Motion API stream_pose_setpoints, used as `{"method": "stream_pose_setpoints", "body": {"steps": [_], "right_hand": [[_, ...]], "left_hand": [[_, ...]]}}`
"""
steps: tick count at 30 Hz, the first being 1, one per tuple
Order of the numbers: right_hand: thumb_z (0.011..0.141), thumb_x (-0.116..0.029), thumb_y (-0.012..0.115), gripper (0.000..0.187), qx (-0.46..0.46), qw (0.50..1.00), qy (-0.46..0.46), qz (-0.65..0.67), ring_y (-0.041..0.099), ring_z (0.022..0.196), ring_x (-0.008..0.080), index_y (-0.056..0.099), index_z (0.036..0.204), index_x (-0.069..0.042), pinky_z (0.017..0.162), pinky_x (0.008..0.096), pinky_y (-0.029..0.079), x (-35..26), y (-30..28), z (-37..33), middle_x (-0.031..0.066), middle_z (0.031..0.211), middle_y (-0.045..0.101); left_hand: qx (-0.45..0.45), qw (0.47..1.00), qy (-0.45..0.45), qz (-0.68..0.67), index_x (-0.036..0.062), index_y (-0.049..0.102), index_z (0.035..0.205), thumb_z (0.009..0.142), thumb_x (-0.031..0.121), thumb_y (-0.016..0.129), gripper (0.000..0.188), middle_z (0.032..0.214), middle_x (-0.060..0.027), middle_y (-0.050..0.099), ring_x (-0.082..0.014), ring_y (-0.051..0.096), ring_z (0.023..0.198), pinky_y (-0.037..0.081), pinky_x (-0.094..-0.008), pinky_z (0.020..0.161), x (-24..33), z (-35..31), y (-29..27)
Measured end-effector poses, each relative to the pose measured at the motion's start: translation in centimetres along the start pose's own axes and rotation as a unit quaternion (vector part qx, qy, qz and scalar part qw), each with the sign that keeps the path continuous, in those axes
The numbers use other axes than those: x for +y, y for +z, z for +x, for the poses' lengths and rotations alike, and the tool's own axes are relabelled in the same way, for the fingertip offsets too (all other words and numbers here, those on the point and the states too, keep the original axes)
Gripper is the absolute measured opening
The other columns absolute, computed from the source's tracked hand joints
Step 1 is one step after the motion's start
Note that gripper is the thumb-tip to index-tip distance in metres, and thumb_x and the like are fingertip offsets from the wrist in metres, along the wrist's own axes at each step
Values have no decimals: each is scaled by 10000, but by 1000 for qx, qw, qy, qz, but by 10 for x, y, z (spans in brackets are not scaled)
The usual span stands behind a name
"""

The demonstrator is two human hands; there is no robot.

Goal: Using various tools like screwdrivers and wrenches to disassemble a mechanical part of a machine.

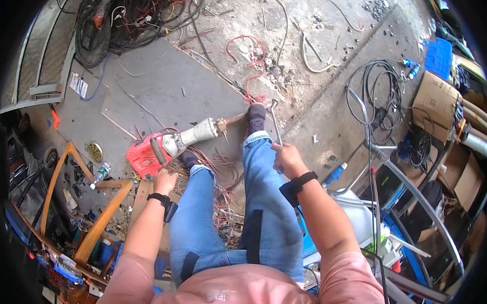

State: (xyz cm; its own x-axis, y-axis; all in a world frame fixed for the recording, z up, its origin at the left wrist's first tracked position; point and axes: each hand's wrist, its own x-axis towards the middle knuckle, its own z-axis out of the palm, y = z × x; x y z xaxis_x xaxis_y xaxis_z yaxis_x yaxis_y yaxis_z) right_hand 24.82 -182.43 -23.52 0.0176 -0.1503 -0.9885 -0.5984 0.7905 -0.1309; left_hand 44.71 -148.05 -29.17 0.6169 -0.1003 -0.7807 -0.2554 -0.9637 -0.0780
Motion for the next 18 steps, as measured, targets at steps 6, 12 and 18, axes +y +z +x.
{"method": "stream_pose_setpoints", "body": {"steps": [6,12,18], "right_hand": [[863,-210,518,177,9,999,-7,47,333,370,126,500,862,-35,354,299,287,54,53,-31,-7,504,327],[858,-279,540,280,-44,982,-137,-120,500,478,140,551,822,-2,418,290,412,115,159,-42,28,570,493],[795,-208,580,302,-50,943,-293,-151,576,865,343,569,989,24,769,365,445,143,210,-38,217,934,593]], "left_hand": [[-44,983,104,-144,-9,636,832,750,300,623,320,814,-169,635,-277,609,817,456,-349,746,-4,-10,-24],[-305,860,33,-407,58,627,922,839,397,536,360,849,-45,621,-189,578,797,436,-322,770,43,-59,-31],[-243,786,48,-567,-35,606,860,911,361,429,437,793,-99,618,-170,582,756,448,-291,714,45,-41,-14]]}}
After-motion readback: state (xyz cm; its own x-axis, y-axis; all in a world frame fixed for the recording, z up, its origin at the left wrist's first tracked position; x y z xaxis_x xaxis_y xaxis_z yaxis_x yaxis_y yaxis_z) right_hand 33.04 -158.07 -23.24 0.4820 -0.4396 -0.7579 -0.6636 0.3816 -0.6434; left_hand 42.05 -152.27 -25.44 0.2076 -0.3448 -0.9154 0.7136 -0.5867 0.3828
